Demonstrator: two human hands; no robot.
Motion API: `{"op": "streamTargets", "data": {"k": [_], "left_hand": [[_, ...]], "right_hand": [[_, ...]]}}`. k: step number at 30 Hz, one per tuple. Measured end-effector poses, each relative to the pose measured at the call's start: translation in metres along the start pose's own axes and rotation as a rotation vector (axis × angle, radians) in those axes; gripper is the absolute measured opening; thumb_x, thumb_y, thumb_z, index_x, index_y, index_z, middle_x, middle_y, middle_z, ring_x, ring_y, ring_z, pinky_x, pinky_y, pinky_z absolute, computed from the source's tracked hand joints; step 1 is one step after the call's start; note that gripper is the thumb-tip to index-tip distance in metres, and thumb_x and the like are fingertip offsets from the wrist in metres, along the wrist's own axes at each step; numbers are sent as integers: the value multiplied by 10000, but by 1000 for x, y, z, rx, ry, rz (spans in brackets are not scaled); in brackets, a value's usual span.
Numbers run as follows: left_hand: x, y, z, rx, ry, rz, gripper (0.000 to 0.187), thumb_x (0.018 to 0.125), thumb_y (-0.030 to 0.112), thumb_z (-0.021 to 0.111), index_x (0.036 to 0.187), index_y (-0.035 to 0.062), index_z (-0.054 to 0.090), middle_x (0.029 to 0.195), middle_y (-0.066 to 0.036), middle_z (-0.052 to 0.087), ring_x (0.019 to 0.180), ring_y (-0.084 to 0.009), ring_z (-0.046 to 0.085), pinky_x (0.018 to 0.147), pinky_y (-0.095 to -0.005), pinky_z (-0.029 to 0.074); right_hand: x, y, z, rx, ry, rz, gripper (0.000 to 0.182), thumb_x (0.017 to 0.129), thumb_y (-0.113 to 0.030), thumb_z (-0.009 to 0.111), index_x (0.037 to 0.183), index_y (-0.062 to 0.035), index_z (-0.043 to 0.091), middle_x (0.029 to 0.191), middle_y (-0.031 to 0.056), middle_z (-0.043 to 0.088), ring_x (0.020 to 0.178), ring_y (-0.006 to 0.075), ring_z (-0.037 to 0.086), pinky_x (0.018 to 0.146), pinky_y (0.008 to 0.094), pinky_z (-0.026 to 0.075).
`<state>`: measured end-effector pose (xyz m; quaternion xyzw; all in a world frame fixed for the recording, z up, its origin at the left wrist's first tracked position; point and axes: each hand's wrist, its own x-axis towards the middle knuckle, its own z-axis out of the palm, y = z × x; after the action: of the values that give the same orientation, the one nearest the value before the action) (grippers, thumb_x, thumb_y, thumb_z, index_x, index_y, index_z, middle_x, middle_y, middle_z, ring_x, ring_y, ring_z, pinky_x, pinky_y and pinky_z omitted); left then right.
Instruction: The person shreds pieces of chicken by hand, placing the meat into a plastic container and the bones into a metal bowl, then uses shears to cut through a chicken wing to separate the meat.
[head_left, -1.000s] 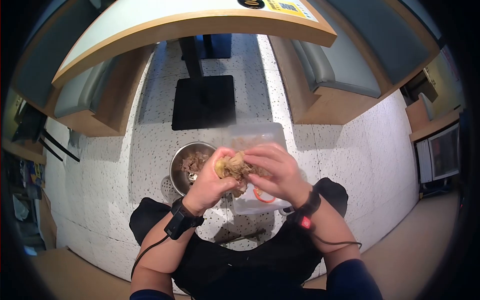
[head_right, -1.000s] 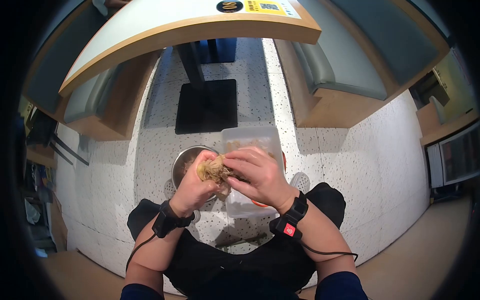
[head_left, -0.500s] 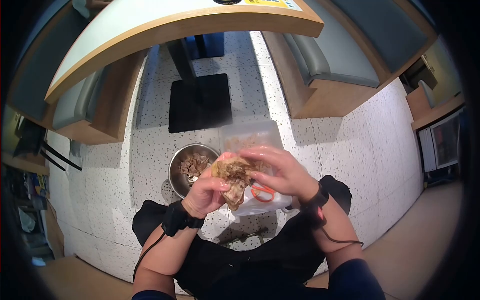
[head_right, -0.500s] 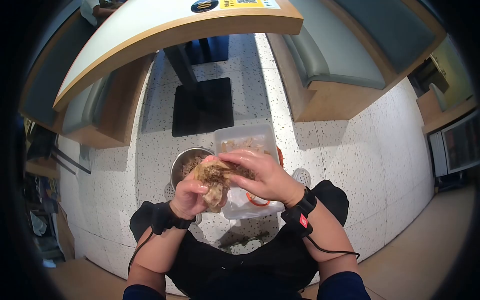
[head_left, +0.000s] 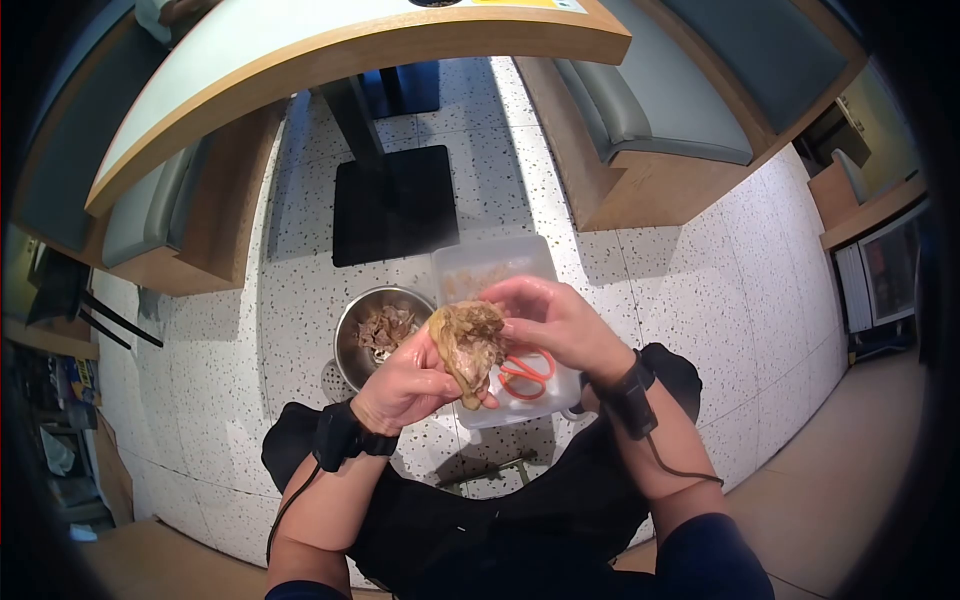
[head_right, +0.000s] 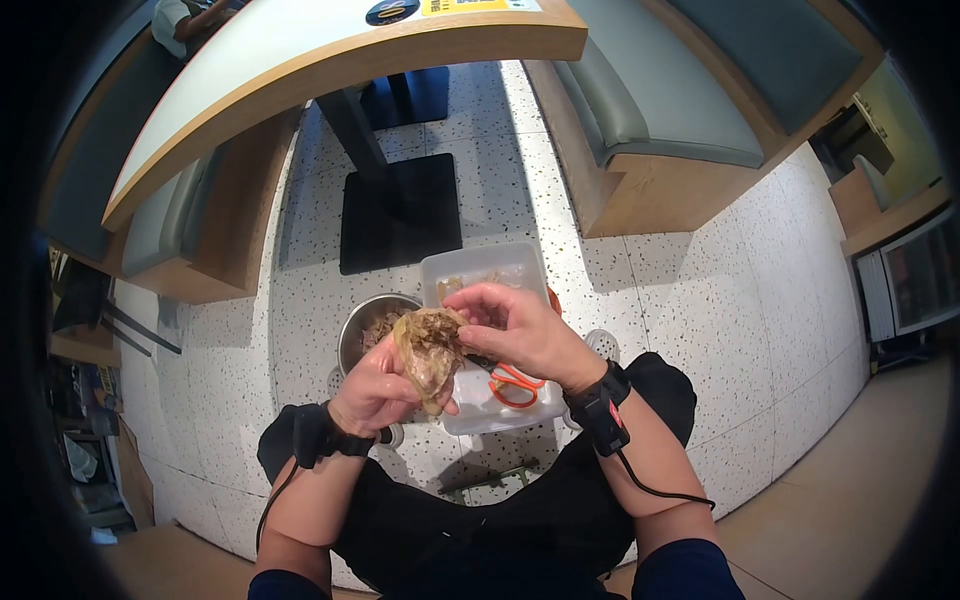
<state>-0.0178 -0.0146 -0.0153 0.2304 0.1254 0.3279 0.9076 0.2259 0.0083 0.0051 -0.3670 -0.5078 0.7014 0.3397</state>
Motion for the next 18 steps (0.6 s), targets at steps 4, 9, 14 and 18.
{"op": "streamTargets", "data": {"k": [4, 9, 14, 18], "left_hand": [[1, 4, 4, 118, 81, -11, 810, 815, -125, 694, 1509, 49, 315, 1406, -161, 539, 1155, -273, 673, 919, -497, 628], [-1, 3, -2, 366, 171, -15, 694, 837, -118, 684, 1433, 66, 379, 1343, -126, 573, 1082, -217, 688, 823, -422, 664], [-4, 7, 7, 416, 228, -41, 559, 866, -75, 680, 1359, 57, 452, 1253, -87, 621, 1002, -178, 693, 704, -363, 667], [-1, 9, 9, 493, 293, -39, 475, 868, 13, 753, 1248, 66, 472, 1130, -83, 629, 896, -161, 705, 603, -342, 659]], "right_hand": [[0, 2, 2, 18, 2, 3, 357, 967, -62, 705, 1300, 28, 612, 1120, 27, 667, 1011, 80, 625, 923, 265, 535], [-3, 6, 3, -212, 0, -38, 331, 972, -27, 690, 1293, 2, 612, 1119, 39, 673, 1003, 108, 646, 909, 292, 559], [-6, -2, 13, -319, 48, -117, 297, 908, -111, 775, 1177, -17, 690, 984, 20, 656, 889, 89, 607, 833, 267, 525], [-6, 3, 15, -386, 70, -150, 297, 898, -113, 783, 1164, -15, 693, 977, 20, 650, 874, 93, 603, 825, 266, 525]]}}
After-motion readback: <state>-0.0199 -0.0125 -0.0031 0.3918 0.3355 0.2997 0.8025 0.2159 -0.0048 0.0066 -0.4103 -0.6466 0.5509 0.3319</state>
